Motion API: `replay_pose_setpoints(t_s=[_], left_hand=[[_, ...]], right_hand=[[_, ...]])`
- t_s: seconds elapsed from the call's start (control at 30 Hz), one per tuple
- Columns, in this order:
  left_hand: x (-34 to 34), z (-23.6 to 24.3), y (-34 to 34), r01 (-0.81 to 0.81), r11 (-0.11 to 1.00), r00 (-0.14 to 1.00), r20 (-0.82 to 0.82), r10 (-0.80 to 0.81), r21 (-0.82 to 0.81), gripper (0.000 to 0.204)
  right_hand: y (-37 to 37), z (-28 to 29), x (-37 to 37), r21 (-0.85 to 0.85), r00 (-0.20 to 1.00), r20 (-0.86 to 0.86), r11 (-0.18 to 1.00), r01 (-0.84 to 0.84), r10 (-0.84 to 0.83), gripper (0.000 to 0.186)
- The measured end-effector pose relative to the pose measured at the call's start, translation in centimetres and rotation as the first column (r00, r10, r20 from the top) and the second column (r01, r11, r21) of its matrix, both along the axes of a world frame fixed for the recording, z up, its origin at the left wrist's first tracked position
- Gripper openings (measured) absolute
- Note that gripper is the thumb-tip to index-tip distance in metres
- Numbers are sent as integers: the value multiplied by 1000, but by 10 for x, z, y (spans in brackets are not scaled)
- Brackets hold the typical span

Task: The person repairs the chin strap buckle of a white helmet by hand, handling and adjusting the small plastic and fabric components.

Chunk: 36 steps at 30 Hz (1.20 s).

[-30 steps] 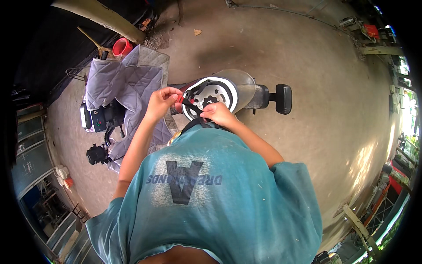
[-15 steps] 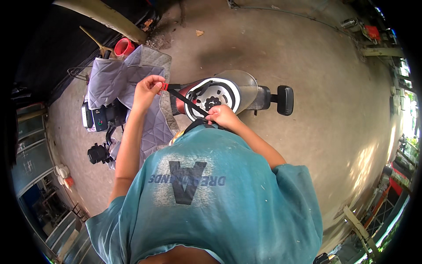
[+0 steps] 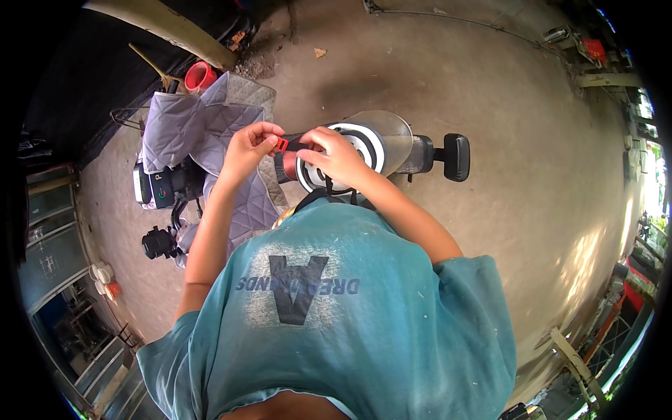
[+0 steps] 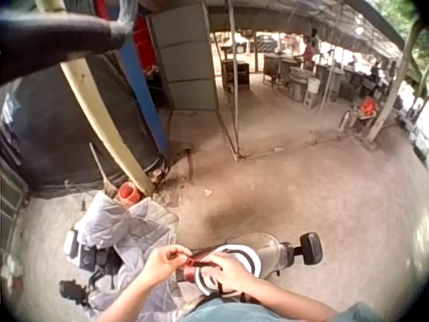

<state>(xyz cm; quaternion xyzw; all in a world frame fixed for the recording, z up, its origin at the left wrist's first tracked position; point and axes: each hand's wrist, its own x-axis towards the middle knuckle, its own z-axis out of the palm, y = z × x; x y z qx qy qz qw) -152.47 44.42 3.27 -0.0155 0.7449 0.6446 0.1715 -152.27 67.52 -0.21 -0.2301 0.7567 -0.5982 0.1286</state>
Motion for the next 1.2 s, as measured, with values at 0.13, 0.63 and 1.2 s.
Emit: replay_pose_setpoints(t_s=[0.13,0.63,1.2], left_hand=[[-5,3,1,-77,997,996,-49,76,-12,14],[-10,-64,3,-37,999,997,72,40,-40,16],[13,-70,31,156,988,978,145,-153,-11,17]], right_hand=[[11,-2,6,82,988,-123,993,-82,92,19],[124,-71,68,337,969,248,939,-66,-21,17],[107,-67,37,515,994,-102,852,95,-50,36]])
